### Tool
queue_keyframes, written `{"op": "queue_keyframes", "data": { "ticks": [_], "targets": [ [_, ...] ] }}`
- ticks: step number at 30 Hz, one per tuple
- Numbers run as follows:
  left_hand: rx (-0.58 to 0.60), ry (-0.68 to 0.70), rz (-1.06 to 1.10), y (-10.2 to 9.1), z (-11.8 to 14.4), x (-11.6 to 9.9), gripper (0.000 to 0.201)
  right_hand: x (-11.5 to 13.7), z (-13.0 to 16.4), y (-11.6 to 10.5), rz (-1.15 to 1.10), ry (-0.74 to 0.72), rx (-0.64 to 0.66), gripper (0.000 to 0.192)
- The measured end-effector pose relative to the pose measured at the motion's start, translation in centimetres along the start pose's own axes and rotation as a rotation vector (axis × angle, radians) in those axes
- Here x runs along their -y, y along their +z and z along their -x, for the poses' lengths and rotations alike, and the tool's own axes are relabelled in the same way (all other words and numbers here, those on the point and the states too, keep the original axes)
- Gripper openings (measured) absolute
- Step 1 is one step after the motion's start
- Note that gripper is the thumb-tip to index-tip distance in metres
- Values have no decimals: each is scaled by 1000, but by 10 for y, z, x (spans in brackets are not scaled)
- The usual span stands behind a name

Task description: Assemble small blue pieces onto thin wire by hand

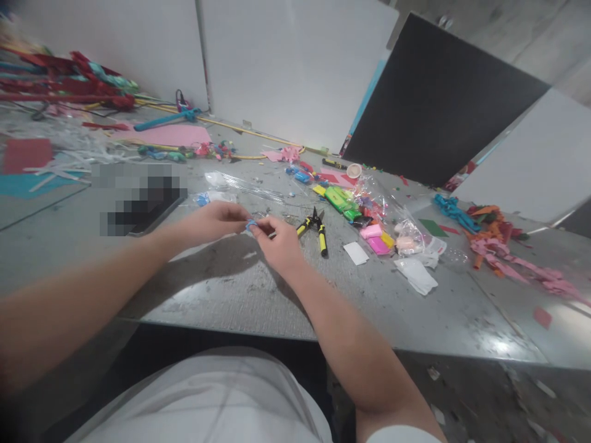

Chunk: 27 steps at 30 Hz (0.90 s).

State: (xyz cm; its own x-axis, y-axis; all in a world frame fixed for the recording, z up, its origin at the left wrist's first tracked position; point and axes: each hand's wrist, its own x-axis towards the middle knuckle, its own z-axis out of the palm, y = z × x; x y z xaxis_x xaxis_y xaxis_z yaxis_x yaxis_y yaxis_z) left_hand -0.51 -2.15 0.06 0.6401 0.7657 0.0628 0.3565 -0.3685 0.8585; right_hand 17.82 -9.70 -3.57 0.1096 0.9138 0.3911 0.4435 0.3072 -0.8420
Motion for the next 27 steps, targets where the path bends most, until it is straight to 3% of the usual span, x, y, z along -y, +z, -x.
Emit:
{"op": "queue_keyframes", "data": {
  "ticks": [6,12,19,24,27],
  "targets": [
    [36,29,113,0,3,-5,28,-2,-1,-3,40,-3,-84,29],
    [29,121,110,-1,-1,4,34,-2,0,-1,99,-98,-10,27],
    [12,132,106,-4,-3,8,29,0,0,-4,73,-39,34,27],
    [41,80,113,-7,-2,5,29,-7,-7,-9,144,-68,-114,26],
    [-10,47,69,-6,-2,4,29,-12,-9,-11,164,-92,-194,27]
  ]
}}
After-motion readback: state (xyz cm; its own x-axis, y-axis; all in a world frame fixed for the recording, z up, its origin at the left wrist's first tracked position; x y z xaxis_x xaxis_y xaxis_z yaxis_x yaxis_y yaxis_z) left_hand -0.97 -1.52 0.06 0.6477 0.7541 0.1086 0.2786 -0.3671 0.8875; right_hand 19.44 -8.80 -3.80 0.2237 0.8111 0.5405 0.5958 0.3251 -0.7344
